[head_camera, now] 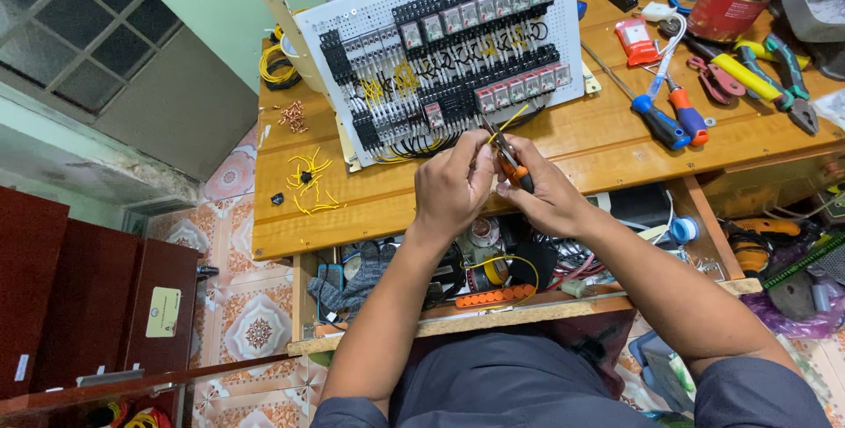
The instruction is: Wiring an electrical control panel by stripping wires and connecting them to terminals.
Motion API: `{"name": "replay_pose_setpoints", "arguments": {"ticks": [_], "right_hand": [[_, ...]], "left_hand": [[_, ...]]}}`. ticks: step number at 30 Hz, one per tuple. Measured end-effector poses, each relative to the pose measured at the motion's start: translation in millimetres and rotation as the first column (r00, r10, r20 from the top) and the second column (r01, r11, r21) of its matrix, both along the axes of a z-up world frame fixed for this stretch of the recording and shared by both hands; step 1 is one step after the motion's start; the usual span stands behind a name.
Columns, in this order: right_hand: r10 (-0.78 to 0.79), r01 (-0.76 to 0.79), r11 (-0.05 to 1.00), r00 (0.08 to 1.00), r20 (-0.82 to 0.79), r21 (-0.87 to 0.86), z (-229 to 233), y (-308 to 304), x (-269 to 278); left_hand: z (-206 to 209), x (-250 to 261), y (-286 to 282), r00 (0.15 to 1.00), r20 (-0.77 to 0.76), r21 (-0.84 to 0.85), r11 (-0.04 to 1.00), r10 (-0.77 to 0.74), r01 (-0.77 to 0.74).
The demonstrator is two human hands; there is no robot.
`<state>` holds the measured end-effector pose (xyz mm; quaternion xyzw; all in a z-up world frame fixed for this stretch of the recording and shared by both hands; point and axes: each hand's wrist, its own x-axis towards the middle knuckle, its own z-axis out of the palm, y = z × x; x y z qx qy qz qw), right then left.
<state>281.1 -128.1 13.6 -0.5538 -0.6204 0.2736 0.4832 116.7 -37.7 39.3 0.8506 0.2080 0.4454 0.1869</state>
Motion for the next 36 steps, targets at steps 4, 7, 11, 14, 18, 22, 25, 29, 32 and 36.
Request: {"name": "replay_pose_setpoints", "arguments": {"ticks": [4,7,11,14,18,22,25,29,32,36], "right_hand": [[-0.017,0.017,1.0,1.0,0.016,-0.014,-11,1,6],[-0.067,0.064,0.998,0.99,0.128,0.029,-15,-1,7],[-0.105,0.077,0.991,0.958,0.266,0.113,-15,0,9],[-0.124,0.054,0.978,0.928,0.35,0.203,-10,1,9],[-0.183,0.062,0.956,0.89,0.418,0.286,-17,3,13],[-0.211,0.069,0.946,0.875,0.437,0.318,-17,3,15],[-0.227,0.08,0.944,0.863,0.451,0.322,-17,2,17],[-0.147,0.065,0.967,0.932,0.332,0.247,-13,-3,10],[-0.095,0.051,0.978,0.971,0.22,0.201,-6,-4,2],[-0.054,0.04,0.99,0.993,0.103,0.137,-7,-5,2]], "left_hand": [[5,2,-1,0.997,0.02,-0.149,0.986,-0.071,0.073],[5,6,-2,0.99,0.101,-0.254,0.959,-0.102,0.124],[4,7,-7,0.977,0.191,-0.392,0.905,-0.094,0.164],[-5,9,-3,0.964,0.249,-0.493,0.843,-0.098,0.213],[-12,6,2,0.934,0.308,-0.569,0.752,-0.18,0.332],[-13,8,-1,0.93,0.316,-0.576,0.74,-0.19,0.347],[-9,3,0,0.952,0.197,-0.439,0.848,-0.232,0.298],[-11,7,-1,0.981,0.115,-0.148,0.974,-0.155,0.171],[-42,16,9,0.964,0.254,-0.14,0.984,-0.076,0.114],[-52,23,12,0.938,0.345,-0.153,0.984,-0.038,0.096]]}}
